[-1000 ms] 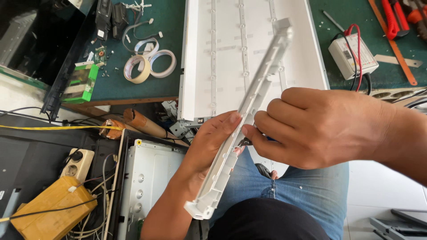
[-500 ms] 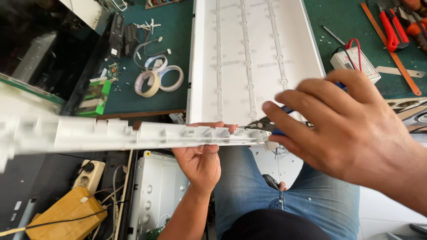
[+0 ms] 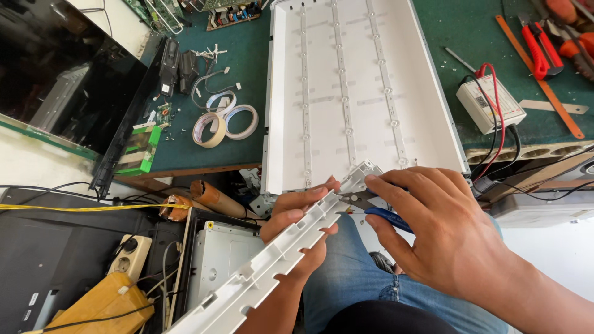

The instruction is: The person uses pliers to trim a white plastic frame piece, then aligns and attaches it to the bottom edge of a white rectangular panel. They press the frame into place along the edge to secure it.

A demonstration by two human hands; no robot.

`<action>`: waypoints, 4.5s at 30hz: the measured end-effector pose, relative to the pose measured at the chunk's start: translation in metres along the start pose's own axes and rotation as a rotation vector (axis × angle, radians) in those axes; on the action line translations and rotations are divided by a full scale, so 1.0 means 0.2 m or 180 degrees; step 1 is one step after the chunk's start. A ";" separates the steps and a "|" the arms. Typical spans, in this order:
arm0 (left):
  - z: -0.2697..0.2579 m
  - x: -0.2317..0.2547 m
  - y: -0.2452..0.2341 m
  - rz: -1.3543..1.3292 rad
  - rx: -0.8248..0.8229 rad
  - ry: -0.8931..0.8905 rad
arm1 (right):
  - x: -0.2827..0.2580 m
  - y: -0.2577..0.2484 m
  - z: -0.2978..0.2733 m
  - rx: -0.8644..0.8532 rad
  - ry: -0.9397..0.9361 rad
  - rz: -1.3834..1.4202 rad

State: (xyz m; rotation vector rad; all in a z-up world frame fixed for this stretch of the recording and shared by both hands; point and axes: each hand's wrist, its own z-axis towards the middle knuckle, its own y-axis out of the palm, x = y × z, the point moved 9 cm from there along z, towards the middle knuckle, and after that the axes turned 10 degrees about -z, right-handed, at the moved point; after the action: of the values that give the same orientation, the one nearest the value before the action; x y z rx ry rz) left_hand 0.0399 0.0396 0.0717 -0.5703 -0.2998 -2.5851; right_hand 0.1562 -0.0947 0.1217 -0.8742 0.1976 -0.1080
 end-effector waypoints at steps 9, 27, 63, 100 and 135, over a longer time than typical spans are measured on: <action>-0.06 -0.02 0.08 -0.0481 -0.0068 -0.0100 | 0.05 0.03 -0.10 -0.0394 0.0196 0.0145; -0.38 0.12 0.03 0.0022 0.0286 -0.0485 | -0.13 0.11 -0.33 -0.0656 -0.0137 0.0169; -1.10 -0.30 -0.11 -0.1637 0.1734 -0.2767 | 0.41 0.39 -0.97 -0.1784 0.1102 0.0788; -0.30 -0.37 -0.01 -0.1150 0.0581 -0.2907 | 0.00 0.17 -0.10 -0.0864 -0.0673 0.0412; -0.24 -0.28 -0.01 -0.0613 0.0767 -0.3001 | 0.01 0.11 -0.08 -0.0882 -0.0481 0.0336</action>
State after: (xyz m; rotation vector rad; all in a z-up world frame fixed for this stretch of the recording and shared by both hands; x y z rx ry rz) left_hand 0.0666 0.0495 0.0039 -1.6953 -0.9822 -2.2061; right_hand 0.1541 -0.0930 0.0943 -1.1410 0.1182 0.0864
